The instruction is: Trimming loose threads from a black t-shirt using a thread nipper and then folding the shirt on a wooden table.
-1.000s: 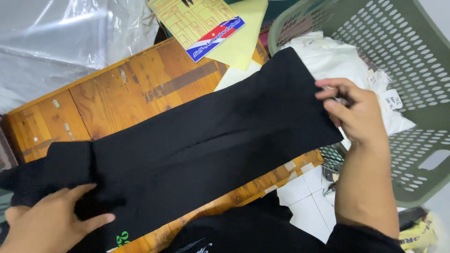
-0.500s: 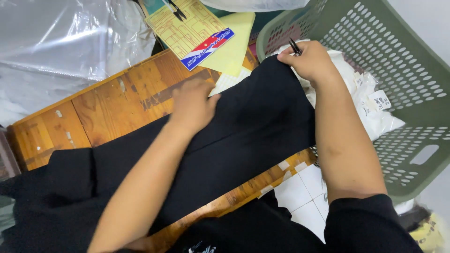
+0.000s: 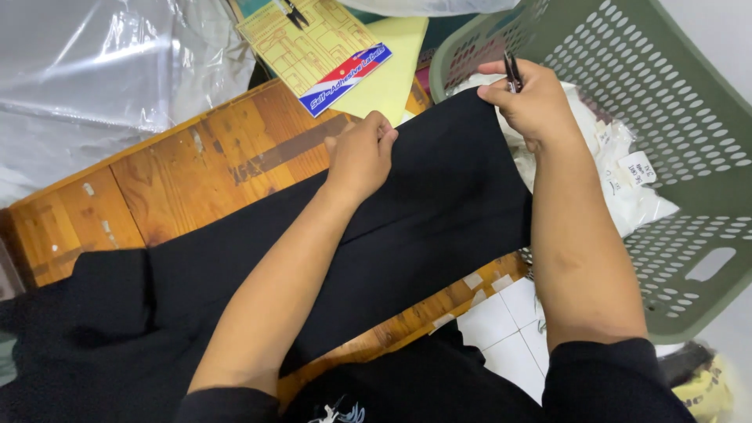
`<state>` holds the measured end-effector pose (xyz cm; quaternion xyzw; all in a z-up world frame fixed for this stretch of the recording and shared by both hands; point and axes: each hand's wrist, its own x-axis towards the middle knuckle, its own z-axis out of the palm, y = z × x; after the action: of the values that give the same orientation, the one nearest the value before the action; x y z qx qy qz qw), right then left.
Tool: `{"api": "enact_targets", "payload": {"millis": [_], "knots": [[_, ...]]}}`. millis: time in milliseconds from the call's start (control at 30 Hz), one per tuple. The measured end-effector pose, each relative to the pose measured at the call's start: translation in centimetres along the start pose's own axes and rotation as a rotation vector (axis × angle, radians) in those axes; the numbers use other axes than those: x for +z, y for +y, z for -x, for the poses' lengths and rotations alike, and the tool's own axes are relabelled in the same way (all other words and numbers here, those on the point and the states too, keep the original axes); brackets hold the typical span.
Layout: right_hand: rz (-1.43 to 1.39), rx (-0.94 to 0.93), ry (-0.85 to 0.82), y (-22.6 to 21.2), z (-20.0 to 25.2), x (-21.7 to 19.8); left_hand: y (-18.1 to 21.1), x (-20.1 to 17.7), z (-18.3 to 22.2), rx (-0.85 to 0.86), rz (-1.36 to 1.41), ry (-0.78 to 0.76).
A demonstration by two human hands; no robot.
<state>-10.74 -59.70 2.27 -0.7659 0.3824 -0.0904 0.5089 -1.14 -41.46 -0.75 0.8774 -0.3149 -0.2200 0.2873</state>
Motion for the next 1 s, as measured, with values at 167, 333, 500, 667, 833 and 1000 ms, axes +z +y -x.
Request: {"api": "enact_targets", "payload": {"millis": [167,333,500,667,833,1000], "knots": [[0.184,0.006,-0.083,1.1,-0.1,-0.5,-2.1,-1.0,2.8,0.126,-0.208,-0.002],[0.624,-0.510,0.188,3.4,2.0,-0.8,-6.2,-3.4,11.0,0.323,-0.355,0.049],[0.839,-0.452,-0.162,3.5,9.9,0.9,-10.0,-4.4,17.3,0.217,-0.522,0.147],[1.134,-0.481,-0.141,6.2,10.9,0.2,-12.9,-4.4,18.9,0.225,-0.618,0.292],[1.188,-0.706,0.012,8.5,10.2,-1.4,-13.1,-5.4,19.1,0.377,-0.451,0.387],[1.049,-0.824,0.069,8.5,11.2,-4.3,-14.0,-6.2,20.2,0.298,-0.515,0.225]]}}
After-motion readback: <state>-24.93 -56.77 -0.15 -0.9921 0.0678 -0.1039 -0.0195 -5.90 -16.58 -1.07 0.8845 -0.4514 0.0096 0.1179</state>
